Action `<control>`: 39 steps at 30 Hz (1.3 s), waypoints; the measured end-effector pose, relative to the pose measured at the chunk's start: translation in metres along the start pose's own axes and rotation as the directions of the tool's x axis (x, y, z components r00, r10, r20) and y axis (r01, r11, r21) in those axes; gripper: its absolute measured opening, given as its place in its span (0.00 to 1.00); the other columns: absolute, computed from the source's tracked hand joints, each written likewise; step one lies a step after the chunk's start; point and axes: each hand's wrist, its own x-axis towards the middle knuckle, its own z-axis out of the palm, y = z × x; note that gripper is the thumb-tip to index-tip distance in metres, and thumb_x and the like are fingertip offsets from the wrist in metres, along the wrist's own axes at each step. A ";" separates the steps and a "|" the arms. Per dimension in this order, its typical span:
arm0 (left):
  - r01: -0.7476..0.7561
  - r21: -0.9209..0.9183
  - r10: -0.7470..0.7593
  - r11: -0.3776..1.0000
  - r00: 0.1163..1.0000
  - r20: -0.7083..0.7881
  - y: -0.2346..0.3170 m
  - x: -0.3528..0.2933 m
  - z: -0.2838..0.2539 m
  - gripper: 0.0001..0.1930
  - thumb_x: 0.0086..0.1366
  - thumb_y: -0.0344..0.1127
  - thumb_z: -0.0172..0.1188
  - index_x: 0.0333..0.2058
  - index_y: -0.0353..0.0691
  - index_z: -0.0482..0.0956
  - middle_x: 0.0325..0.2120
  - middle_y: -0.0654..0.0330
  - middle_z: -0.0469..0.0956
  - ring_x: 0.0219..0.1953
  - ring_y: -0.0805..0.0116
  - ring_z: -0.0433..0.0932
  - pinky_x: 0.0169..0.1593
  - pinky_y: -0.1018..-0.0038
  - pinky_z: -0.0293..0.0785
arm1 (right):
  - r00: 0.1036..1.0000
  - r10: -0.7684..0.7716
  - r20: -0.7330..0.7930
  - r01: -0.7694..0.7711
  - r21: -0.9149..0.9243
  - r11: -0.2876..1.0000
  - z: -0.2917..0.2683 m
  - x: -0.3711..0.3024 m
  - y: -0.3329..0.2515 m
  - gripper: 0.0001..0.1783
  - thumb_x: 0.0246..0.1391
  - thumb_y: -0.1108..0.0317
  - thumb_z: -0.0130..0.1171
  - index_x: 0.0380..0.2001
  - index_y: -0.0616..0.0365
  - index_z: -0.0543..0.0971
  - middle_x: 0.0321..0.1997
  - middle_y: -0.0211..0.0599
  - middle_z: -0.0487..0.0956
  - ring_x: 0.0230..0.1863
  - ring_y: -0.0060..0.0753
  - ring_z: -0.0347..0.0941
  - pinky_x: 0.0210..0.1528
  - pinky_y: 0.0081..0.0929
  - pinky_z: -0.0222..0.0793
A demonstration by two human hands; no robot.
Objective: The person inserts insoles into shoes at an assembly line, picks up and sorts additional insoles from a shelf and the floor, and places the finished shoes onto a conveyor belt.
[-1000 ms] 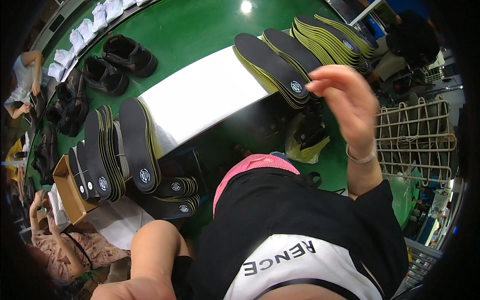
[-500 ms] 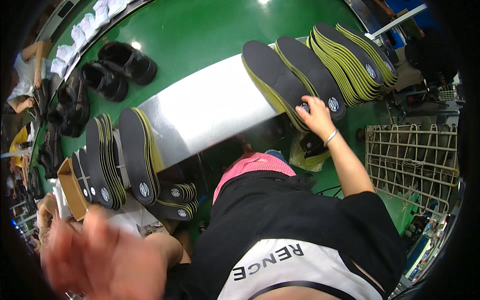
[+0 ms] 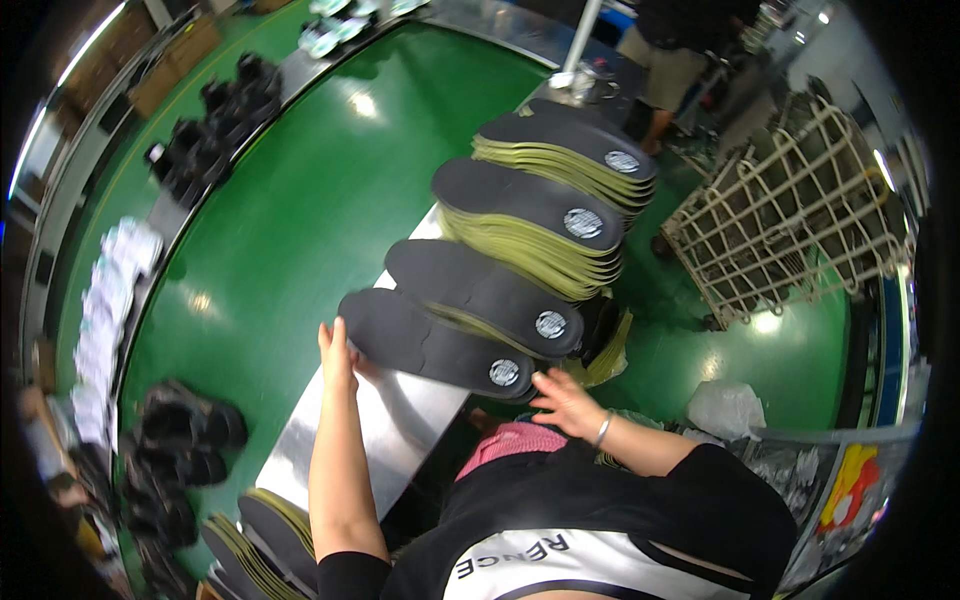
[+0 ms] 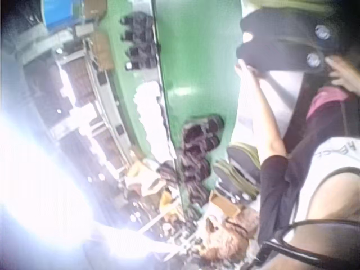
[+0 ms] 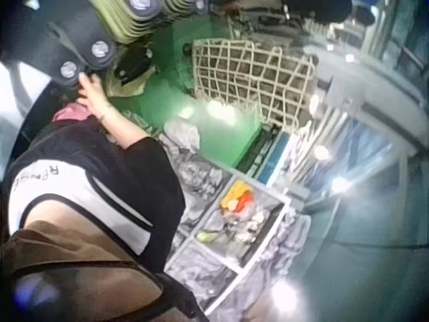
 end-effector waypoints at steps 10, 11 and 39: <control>-0.067 -0.128 0.087 0.990 0.983 0.163 0.023 -0.001 0.026 0.30 0.59 0.46 0.49 0.55 0.35 0.52 0.54 0.53 0.56 0.56 0.62 0.55 0.56 0.70 0.52 | 0.981 -0.067 0.181 0.027 0.215 0.976 0.034 0.030 0.014 0.49 0.40 0.54 0.61 0.57 0.48 0.40 0.60 0.39 0.50 0.61 0.41 0.45 0.54 0.61 0.42; -0.159 -0.201 0.193 0.967 0.968 0.161 0.014 0.012 0.022 0.29 0.59 0.44 0.49 0.55 0.37 0.53 0.54 0.53 0.56 0.56 0.64 0.55 0.56 0.71 0.52 | 0.985 -0.067 0.161 0.034 0.201 0.979 0.043 0.032 0.019 0.47 0.41 0.56 0.61 0.57 0.48 0.42 0.59 0.38 0.52 0.60 0.41 0.47 0.54 0.60 0.44; -0.435 0.695 0.409 0.573 0.886 0.218 0.054 0.037 0.084 0.32 0.53 0.50 0.49 0.54 0.41 0.56 0.49 0.49 0.63 0.52 0.54 0.62 0.54 0.61 0.54 | 0.953 -0.261 -0.152 0.296 0.294 0.909 -0.017 0.046 -0.028 0.38 0.37 0.42 0.57 0.51 0.40 0.57 0.55 0.29 0.59 0.56 0.43 0.53 0.50 0.62 0.42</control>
